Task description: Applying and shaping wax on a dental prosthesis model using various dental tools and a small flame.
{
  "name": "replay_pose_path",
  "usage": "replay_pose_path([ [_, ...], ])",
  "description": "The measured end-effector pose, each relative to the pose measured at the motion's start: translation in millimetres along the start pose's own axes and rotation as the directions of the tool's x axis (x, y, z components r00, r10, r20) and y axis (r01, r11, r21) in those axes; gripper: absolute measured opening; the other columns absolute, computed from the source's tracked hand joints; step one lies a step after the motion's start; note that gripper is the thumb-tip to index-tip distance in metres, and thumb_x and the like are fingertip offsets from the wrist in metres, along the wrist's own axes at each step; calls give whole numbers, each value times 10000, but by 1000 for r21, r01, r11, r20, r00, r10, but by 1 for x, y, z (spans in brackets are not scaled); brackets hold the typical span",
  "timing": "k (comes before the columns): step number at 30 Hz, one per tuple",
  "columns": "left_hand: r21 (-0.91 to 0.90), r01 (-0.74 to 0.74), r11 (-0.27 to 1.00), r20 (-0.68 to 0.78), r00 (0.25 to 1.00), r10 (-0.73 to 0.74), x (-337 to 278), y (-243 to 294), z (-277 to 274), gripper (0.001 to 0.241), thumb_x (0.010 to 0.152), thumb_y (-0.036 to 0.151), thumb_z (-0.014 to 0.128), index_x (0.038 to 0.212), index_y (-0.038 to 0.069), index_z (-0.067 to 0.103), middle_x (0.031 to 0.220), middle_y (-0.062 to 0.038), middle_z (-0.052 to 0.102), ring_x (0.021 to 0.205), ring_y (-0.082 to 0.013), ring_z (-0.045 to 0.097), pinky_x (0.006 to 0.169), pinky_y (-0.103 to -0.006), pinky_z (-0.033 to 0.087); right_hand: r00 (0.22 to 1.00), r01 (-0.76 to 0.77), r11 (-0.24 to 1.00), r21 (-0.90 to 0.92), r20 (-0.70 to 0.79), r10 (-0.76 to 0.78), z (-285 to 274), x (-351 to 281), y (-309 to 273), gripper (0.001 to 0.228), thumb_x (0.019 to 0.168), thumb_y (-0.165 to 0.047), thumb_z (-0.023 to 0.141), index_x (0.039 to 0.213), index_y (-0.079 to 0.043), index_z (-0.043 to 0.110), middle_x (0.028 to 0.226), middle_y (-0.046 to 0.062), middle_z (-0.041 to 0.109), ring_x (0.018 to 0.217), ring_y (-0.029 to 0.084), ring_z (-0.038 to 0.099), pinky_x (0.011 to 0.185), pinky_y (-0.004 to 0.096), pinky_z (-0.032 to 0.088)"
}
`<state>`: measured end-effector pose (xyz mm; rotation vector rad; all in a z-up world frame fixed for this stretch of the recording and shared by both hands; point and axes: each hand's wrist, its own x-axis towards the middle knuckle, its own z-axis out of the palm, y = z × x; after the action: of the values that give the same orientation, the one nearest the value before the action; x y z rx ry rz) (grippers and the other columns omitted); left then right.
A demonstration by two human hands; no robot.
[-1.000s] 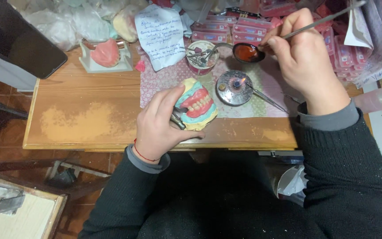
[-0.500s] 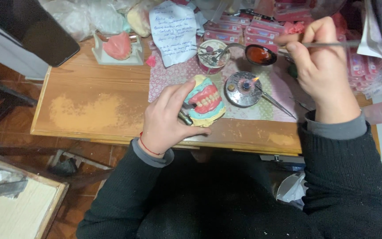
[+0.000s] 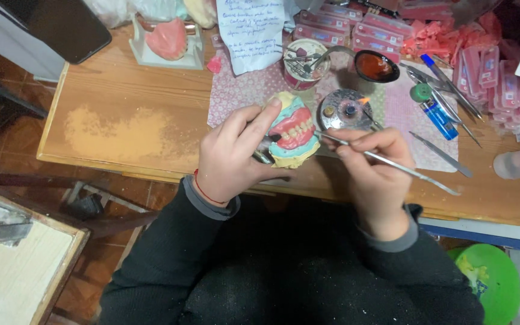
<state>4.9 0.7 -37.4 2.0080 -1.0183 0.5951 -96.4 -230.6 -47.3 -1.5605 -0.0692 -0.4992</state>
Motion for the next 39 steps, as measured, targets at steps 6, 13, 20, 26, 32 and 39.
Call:
replay_pose_path([
  [6,-34,8,999,-13,1000,-8,-2,0,-2,1001,591,441,987,1439,98,582,1190,-87,633,997,-256,694,849,-358,588,992,109,994,14,-63,-107,15,-13,21,259,1047,132,601,1115,-42,423,1239,263,699,1089,254,722,1020,364,591],
  [13,-27,-5,1000,-23,1000,4,-5,-3,-3,994,632,446,992,1470,130,560,1212,-85,624,1039,-261,694,892,-358,588,985,157,986,-52,-66,-160,16,-17,23,269,1066,147,598,1126,-42,416,1213,285,692,1106,257,713,1038,354,575],
  [20,-41,-10,999,-3,1000,10,-6,-5,-2,1004,626,430,991,1479,134,553,1215,-92,622,1039,-263,697,879,-358,583,987,146,986,-77,-62,-151,13,-18,24,263,1054,120,645,1087,-40,438,1203,290,695,1131,273,712,1042,378,584],
  [26,-45,-9,999,-13,1000,8,-7,-6,-2,1008,632,432,996,1488,148,544,1227,-91,617,1051,-267,694,889,-360,586,989,133,990,-45,-58,-135,12,-18,27,270,1056,104,657,1080,-50,436,1177,282,707,1125,277,718,1057,392,582],
  [32,-33,4,999,-2,1000,-4,-7,-6,-2,1008,631,453,989,1487,156,547,1217,-77,617,1031,-257,693,874,-359,585,990,128,992,12,-56,-127,14,-17,25,267,1056,87,667,1083,-54,442,1176,288,706,1135,283,718,1073,402,574],
  [39,-31,-6,999,-3,1000,6,-7,-4,-4,994,646,460,980,1486,161,542,1227,-69,614,1037,-254,691,879,-358,583,990,135,991,-8,-46,-135,13,-18,26,262,1054,90,672,1075,-54,454,1181,283,706,1150,286,718,1079,398,572],
])
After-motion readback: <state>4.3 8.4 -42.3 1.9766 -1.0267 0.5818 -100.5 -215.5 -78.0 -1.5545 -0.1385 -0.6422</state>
